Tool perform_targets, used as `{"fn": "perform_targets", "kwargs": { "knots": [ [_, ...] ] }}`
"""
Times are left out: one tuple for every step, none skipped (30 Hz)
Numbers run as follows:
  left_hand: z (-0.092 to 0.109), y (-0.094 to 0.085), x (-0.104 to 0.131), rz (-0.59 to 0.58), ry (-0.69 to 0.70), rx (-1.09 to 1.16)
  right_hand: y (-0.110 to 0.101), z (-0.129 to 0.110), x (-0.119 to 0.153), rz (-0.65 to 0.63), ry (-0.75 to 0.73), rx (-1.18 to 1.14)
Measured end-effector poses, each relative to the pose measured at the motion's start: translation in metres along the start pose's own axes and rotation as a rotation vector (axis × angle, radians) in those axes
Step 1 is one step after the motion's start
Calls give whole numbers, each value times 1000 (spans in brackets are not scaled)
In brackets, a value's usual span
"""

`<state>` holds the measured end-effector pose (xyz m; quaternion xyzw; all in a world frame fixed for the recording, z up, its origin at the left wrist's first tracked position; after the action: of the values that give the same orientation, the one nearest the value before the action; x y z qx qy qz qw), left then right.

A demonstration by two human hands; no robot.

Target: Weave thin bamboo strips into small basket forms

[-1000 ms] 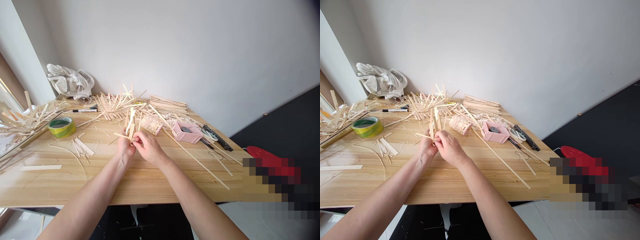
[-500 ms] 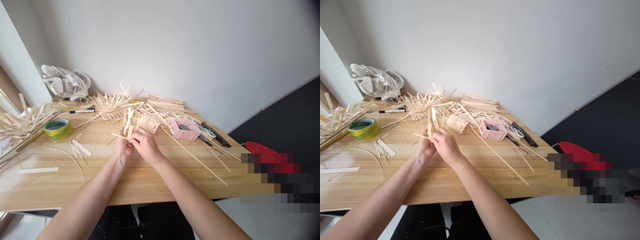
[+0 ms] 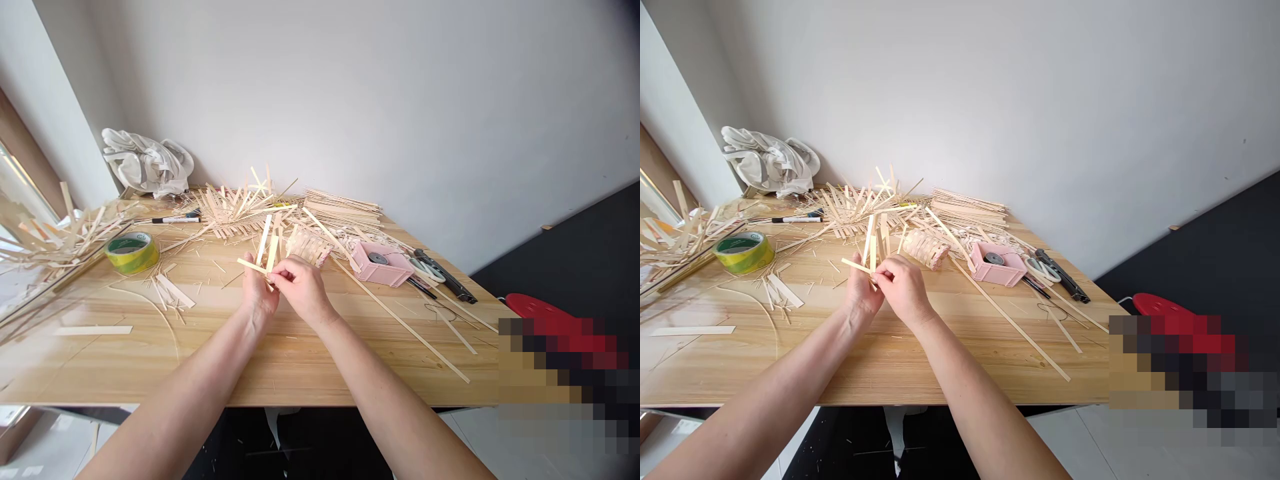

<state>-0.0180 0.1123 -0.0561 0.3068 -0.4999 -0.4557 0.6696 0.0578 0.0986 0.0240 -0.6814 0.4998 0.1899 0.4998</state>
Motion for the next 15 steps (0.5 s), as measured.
{"fn": "perform_targets", "kwargs": {
  "knots": [
    [0, 0, 0, 3, 4, 8, 0, 0, 0, -2, 0, -3],
    [0, 0, 1, 1, 11, 18, -1, 0, 0, -4, -1, -5],
    [1, 0, 1, -4, 19, 27, -1, 0, 0, -4, 0, -7],
    [1, 1, 2, -13, 27, 33, -2, 0, 0, -4, 4, -11],
    [2, 2, 2, -22, 31, 33, -2, 0, 0, -4, 7, -15],
    [2, 3, 3, -31, 33, 30, -3, 0, 0, -3, 8, -18],
    [2, 5, 3, -42, 34, 27, -4, 0, 0, 1, 6, -20],
    [2, 6, 4, -52, 35, 22, -4, -1, 0, 4, 1, -21],
    [2, 7, 4, -59, 37, 20, -5, -1, 0, 9, -4, -20],
    [2, 8, 4, -65, 40, 18, -6, -2, -1, 16, -8, -18],
    [2, 9, 5, -76, 42, 15, -7, -2, -1, 23, -10, -18],
    [2, 10, 5, -88, 45, 13, -8, -2, -1, 27, -9, -20],
    [2, 10, 5, -102, 47, 13, -8, -2, -1, 31, -4, -23],
    [2, 11, 5, -119, 46, 15, -9, -1, -1, 34, 3, -27],
    [2, 12, 4, -136, 45, 15, -9, 0, -1, 36, 10, -29]
  ]
}}
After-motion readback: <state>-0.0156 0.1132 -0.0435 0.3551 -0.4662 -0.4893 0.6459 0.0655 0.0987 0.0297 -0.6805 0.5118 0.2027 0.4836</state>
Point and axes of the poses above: each hand's wrist, its own x-axis away from the middle knuckle, its own y-axis out of the palm, z = x × y, the point moved 8 cm from there along -x, towards the middle knuckle, and after that the axes turned 14 degrees about -y, right-handed, at the moved point
